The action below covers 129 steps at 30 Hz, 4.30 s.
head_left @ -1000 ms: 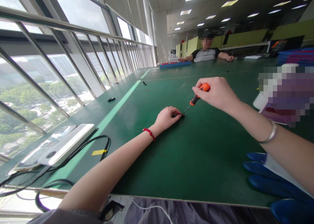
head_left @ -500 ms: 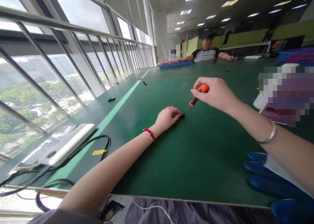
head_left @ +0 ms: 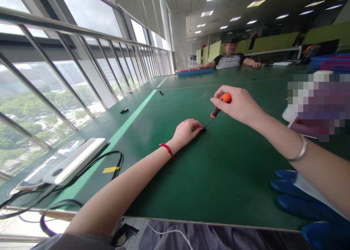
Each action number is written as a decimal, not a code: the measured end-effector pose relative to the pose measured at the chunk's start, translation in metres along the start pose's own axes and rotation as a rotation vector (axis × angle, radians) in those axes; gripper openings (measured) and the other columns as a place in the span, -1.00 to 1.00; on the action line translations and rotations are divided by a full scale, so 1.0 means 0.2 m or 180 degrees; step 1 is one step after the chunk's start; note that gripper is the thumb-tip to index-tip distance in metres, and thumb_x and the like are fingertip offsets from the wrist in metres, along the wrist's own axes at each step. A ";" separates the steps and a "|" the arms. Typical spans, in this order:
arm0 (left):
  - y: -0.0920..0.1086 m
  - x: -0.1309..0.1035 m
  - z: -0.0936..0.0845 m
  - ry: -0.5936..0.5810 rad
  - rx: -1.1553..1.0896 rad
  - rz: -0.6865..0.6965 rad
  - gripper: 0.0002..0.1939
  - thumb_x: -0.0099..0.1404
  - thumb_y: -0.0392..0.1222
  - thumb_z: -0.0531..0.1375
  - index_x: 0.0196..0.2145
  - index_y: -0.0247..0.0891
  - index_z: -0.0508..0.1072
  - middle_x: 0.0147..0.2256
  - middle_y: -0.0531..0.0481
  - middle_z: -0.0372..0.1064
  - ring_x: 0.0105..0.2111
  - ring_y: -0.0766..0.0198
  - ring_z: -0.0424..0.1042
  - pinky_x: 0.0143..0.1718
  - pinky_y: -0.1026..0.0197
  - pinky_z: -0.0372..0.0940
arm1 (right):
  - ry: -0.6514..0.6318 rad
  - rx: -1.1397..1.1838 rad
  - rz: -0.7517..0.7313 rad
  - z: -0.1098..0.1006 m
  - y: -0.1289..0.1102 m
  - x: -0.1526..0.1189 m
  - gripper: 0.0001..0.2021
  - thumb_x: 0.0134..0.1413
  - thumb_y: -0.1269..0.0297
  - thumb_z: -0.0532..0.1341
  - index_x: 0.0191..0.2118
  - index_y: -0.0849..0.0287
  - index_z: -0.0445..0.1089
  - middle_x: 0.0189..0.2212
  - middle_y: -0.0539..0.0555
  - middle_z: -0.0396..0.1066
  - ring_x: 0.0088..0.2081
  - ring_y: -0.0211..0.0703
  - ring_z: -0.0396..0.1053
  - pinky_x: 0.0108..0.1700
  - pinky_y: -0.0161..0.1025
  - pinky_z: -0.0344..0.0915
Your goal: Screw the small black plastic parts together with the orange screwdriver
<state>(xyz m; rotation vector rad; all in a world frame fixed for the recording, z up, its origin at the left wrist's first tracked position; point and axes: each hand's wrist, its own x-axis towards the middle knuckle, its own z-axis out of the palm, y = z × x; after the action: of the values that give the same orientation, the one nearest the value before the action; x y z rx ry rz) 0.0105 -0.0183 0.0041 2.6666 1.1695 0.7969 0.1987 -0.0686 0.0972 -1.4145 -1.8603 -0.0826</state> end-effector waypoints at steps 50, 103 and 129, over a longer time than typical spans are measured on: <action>0.05 0.00 -0.03 0.0119 0.0560 -0.0114 -0.90 0.15 -0.26 0.15 -0.37 -0.23 0.46 -0.30 -0.02 0.44 -0.24 0.17 0.37 -0.21 0.17 0.28 | 0.0059 0.0368 0.0109 0.08 -0.04 -0.03 -0.70 -0.03 0.00 0.19 -0.56 0.11 0.27 -0.66 -0.03 0.24 -0.57 -0.22 0.17 -0.50 -0.27 0.04; 0.05 -0.01 -0.04 0.0033 0.0361 -0.0187 -0.88 0.15 -0.24 0.13 -0.38 -0.22 0.48 -0.29 0.02 0.42 -0.34 0.27 0.41 -0.41 0.28 0.22 | 0.0304 0.1269 0.0425 0.12 0.03 -0.32 -0.78 -0.03 0.21 0.24 -0.22 0.09 0.29 -0.41 0.02 0.38 -0.48 -0.19 0.34 -0.41 -0.24 0.27; 0.05 -0.01 -0.04 0.0021 0.0392 -0.0207 -0.86 0.17 -0.23 0.12 -0.36 -0.23 0.48 -0.28 0.03 0.42 -0.33 0.28 0.42 -0.41 0.29 0.22 | 0.0548 0.1235 0.0290 0.12 0.05 -0.31 -0.67 -0.10 0.26 0.29 -0.17 0.09 0.25 -0.49 -0.05 0.30 -0.46 -0.19 0.34 -0.35 -0.24 0.28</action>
<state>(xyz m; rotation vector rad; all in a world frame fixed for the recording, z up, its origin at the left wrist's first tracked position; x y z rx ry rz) 0.0124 -0.0276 0.0137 2.7083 1.3414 0.7471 0.1984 -0.1029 0.0383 -1.1790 -1.5670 0.1876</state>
